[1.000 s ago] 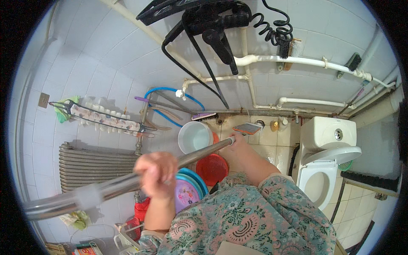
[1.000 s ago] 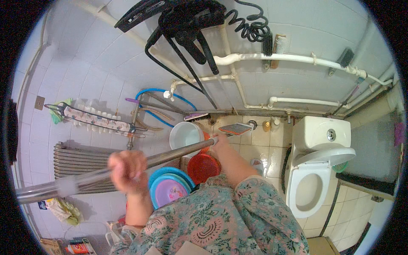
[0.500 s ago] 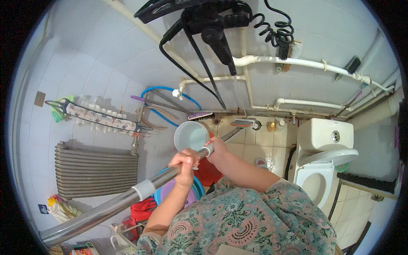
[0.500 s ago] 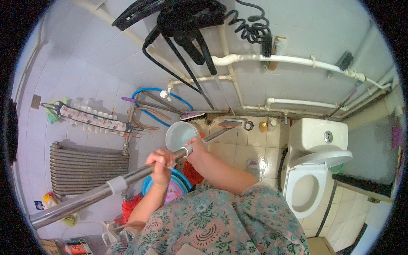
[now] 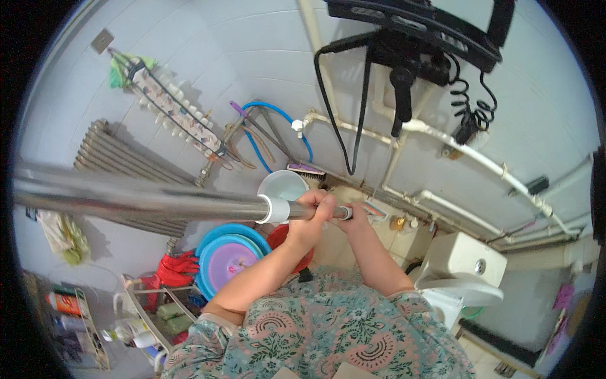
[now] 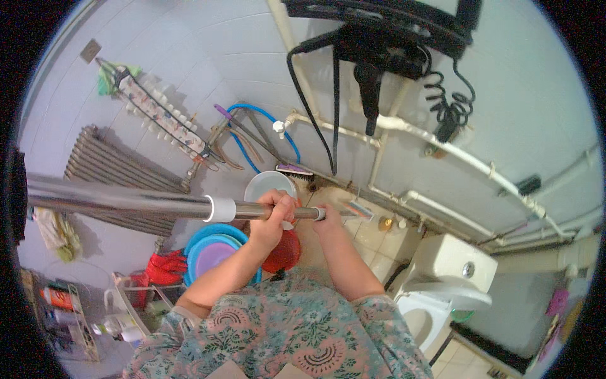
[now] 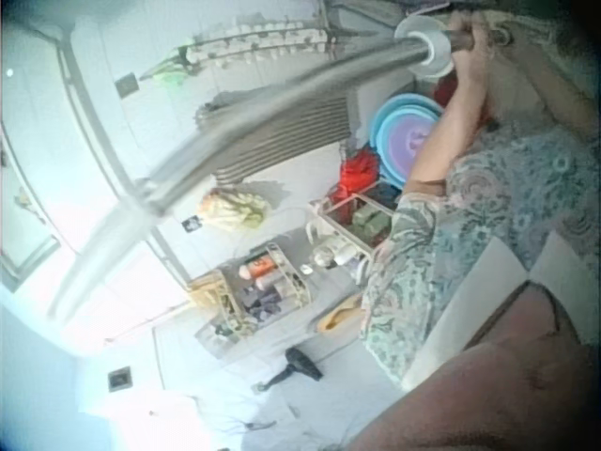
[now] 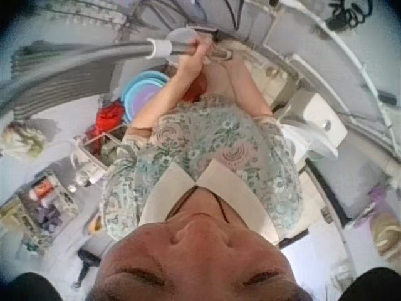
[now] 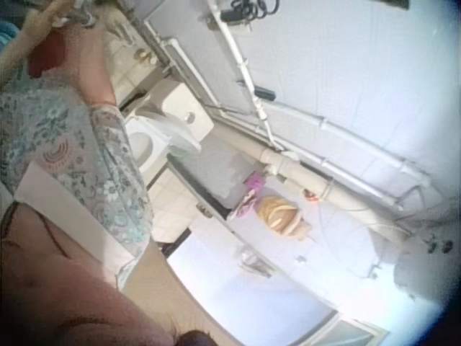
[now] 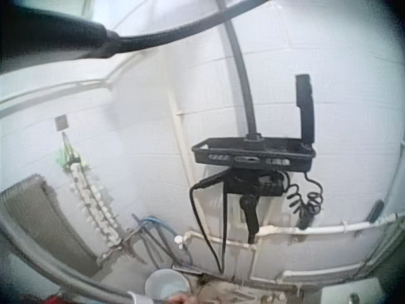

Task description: The person mops the tiled floor in a bedroom and living area using a flat mop. They manually pick up a piece of debris from the floor and dispose of it in a bathroom trash bin. The person then rinses the mop head in a bucket of water in the bathroom and resumes mopping the floor in the living area.

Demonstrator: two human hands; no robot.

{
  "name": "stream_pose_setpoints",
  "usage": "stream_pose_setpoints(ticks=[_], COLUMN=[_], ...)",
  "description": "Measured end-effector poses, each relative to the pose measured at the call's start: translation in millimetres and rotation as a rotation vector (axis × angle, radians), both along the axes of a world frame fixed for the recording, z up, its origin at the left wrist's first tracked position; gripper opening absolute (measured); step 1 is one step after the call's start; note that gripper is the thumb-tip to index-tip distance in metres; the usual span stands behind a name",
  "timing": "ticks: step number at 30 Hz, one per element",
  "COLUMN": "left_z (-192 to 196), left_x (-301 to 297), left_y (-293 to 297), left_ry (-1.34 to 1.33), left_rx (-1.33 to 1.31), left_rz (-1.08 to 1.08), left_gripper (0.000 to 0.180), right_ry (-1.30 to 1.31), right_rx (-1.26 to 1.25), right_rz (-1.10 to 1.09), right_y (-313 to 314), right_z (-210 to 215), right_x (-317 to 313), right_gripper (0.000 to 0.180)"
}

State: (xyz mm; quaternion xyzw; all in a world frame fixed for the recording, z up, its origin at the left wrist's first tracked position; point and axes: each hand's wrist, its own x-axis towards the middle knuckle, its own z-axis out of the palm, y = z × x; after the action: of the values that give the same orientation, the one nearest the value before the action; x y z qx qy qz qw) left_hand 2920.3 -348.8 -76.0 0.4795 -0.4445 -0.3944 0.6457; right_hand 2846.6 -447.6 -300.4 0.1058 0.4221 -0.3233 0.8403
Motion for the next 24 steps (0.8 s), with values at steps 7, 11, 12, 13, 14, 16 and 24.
stream_pose_setpoints(ticks=[7, 11, 12, 13, 14, 16, 24], left_z=[131.7, 107.9, 86.9, 62.8, 47.2, 25.5, 27.3], left_x=[3.5, 8.2, 7.4, 6.5, 5.6, 2.0, -0.5], left_y=[3.7, -13.9, -18.1, -21.7, -23.0, -23.4, -31.3], left_ry=[-0.025, 0.016, 0.010, 0.004, -0.006, -0.072, -0.021], left_rx=[-0.106, 0.029, 0.053, 0.077, 0.095, 0.058, 0.053], left_rz=[0.067, 0.112, 0.135, 0.161, 0.183, 0.144, 0.130], left_gripper=[0.025, 0.026, 0.026, 0.025, 0.024, 0.023, 0.026], right_ry=[0.029, -0.062, -0.110, -0.177, -0.250, -0.239, -0.067], right_rx=[0.134, 0.051, 0.025, -0.003, -0.037, -0.052, -0.146], right_rz=[-0.039, -0.049, -0.039, -0.009, 0.019, 0.073, 0.138], right_y=[-6.7, 0.1, 0.0, -2.4, -4.1, 2.1, -0.7], right_z=[-19.3, 24.1, 26.7, 27.8, 31.5, 68.5, 113.9], right_x=[-4.0, 5.3, 7.0, 10.5, 14.0, 11.3, -2.9], right_gripper=[0.010, 0.016, 0.017, 0.019, 0.020, 0.022, 0.020])
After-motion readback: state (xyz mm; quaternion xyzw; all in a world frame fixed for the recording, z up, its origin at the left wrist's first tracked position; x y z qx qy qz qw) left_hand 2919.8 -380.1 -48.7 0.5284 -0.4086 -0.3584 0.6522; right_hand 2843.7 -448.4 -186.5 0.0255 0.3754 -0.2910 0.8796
